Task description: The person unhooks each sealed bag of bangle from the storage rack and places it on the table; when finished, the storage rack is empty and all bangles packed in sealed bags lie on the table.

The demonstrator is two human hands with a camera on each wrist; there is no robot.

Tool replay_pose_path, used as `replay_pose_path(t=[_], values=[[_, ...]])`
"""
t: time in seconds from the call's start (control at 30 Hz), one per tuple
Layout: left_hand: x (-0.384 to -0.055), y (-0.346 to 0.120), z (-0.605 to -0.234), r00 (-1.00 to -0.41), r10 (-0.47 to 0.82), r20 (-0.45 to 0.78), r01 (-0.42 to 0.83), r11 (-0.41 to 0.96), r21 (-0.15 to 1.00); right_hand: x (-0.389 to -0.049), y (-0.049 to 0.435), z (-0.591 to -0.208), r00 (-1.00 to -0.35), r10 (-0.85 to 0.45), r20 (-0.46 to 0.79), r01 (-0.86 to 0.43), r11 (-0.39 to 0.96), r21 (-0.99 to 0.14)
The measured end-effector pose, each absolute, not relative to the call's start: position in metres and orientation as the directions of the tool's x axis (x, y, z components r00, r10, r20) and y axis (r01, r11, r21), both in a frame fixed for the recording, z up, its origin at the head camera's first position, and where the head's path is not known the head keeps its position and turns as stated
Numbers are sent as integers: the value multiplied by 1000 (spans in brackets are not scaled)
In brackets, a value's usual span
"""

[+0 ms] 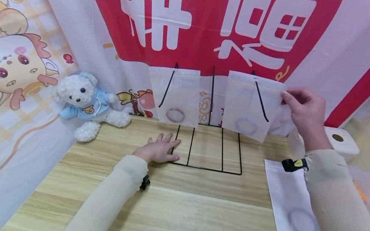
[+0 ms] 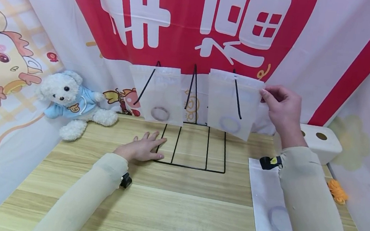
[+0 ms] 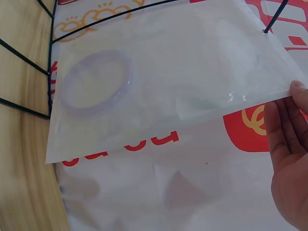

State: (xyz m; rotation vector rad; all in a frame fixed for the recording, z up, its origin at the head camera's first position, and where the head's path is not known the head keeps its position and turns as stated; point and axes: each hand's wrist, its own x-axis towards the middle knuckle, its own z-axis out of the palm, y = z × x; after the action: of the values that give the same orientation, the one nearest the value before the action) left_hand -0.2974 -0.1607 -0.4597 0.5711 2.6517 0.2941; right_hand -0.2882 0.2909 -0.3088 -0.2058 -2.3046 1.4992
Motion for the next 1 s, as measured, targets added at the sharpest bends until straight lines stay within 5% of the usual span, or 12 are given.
replay_pose_path(t=[1.0], values=[[-297,-160,-458,-832,431,-349,351,896,271,-256,296,-316,-907,309,287,-152,394,-906]])
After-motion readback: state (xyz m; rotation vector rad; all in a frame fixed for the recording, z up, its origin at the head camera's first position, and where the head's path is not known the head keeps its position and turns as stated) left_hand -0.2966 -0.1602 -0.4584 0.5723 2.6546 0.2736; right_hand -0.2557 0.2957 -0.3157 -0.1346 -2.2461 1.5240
